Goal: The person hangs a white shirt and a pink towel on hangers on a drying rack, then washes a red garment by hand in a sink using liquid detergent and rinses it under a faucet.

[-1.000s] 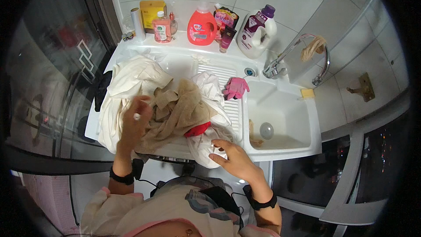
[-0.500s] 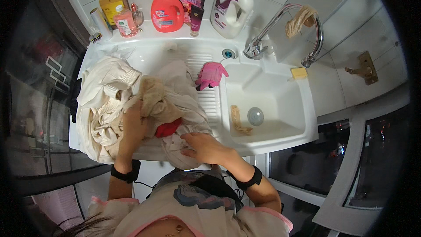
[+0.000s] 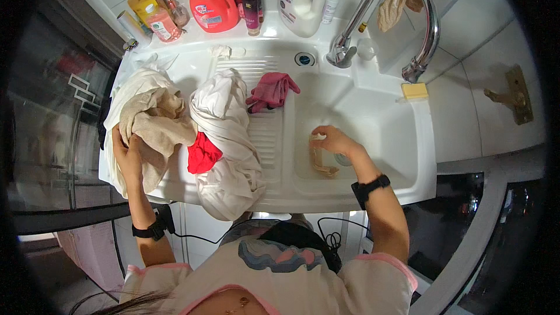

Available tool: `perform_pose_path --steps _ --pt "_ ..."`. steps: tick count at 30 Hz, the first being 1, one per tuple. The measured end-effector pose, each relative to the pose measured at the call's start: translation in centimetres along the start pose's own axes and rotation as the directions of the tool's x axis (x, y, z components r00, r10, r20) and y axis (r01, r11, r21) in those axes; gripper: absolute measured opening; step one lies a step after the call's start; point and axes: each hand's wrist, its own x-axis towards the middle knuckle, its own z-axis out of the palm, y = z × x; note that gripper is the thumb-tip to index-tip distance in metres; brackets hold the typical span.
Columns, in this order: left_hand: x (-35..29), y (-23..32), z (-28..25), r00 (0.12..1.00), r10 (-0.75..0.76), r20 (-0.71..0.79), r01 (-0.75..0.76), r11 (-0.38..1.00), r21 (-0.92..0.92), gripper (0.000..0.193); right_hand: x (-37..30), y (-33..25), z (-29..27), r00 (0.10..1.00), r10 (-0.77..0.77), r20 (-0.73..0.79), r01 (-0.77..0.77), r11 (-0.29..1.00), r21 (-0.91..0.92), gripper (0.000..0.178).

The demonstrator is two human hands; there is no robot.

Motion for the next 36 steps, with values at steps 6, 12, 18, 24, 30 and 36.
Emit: perform_pose_path --steps 6,12,18,24,30,36 --pt "1.2 -0.5 -2.9 0.957 -0.124 -0.262 0.052 0.963 -0.263 0.024 3.7 1.3 3.2 0.857 0.195 0.478 -0.084 0.966 -0.243 0.055" --pt "4.0 2.7 -6.4 0.949 -0.121 -0.290 -0.048 0.857 -0.514 0.022 6.7 3.6 6.7 0.747 0.425 0.511 -0.144 0.854 -0.499 0.052" --pt "6.3 5.6 -7.1 0.955 -0.018 -0.297 -0.165 0.799 -0.578 0.025 11.9 12.0 10.6 0.733 0.266 0.627 0.262 0.740 -0.620 0.044" --pt "8.3 7.7 -8.0 0.980 0.117 -0.163 -0.195 0.750 -0.633 0.025 11.4 8.9 7.6 0.888 -0.026 0.459 0.334 0.724 -0.603 0.035" --pt "8.6 11.6 -6.3 0.983 0.169 -0.066 -0.164 0.673 -0.721 0.023 2.0 -8.2 -1.7 0.944 -0.279 -0.174 0.290 0.956 0.040 0.022" --pt "7.9 14.4 -3.6 0.969 0.235 0.074 -0.070 0.552 -0.831 0.028 -1.0 -22.0 1.6 0.747 -0.591 -0.304 0.652 0.562 0.509 0.022"
